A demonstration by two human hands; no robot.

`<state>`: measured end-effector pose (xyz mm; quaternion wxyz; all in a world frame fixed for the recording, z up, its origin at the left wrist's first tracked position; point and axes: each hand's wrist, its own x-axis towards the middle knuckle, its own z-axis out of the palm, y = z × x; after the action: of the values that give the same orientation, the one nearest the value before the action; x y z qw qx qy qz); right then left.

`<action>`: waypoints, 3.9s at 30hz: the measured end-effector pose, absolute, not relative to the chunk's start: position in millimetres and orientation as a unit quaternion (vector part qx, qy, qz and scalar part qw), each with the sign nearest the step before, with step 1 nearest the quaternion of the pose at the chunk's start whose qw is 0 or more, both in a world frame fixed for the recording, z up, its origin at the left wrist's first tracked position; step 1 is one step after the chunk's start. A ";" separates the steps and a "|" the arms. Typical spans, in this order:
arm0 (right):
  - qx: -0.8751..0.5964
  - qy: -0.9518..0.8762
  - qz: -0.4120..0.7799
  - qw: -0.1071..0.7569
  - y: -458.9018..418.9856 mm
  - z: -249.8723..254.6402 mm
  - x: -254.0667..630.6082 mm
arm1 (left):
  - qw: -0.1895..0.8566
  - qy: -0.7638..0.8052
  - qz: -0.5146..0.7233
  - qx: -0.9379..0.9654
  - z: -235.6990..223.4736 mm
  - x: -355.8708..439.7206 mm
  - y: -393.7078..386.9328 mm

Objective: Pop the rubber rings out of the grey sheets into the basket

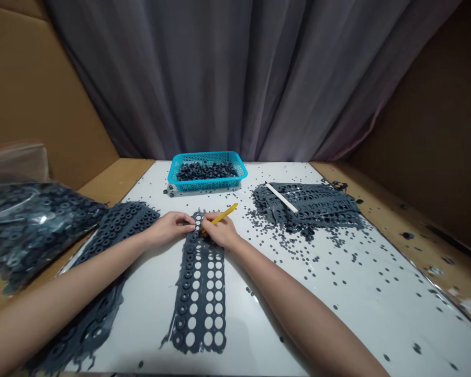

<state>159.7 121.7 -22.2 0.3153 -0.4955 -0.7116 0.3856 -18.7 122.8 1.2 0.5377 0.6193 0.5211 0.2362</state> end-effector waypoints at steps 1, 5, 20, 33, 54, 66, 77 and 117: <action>-0.486 -0.709 0.397 0.323 122.1 -23.8 160.0 | 0.547 0.519 0.234 0.614 2.1 -19.5 122.2; -0.457 -0.663 0.463 0.371 125.2 -29.9 161.3 | 0.580 0.513 0.272 0.571 1.0 -25.0 122.3; -0.335 -0.809 0.355 0.328 125.1 -23.3 159.9 | 0.619 0.518 0.355 0.472 -7.0 -34.9 120.9; -0.374 -0.624 0.528 0.439 126.8 -25.6 157.4 | 0.429 0.501 0.240 0.712 -6.8 -37.8 113.0; -0.395 -0.612 0.512 0.455 125.1 -28.9 155.1 | 0.421 0.485 0.215 0.736 -8.7 -33.3 111.1; -0.396 -0.546 0.541 0.503 114.7 0.8 163.8 | 0.240 0.517 0.250 0.783 -16.7 -32.3 107.9; -0.518 -0.532 0.518 0.425 85.7 -15.9 155.6 | 0.250 0.455 0.233 0.822 -12.6 -27.9 104.5; -0.542 -0.624 0.409 0.387 91.7 -20.9 156.4 | 0.380 0.574 0.230 0.688 15.5 -37.8 126.3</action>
<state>156.4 91.7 -20.9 0.3874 -0.5416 -0.6238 0.4092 -37.8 126.3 15.5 0.3798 0.6882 0.5738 0.2300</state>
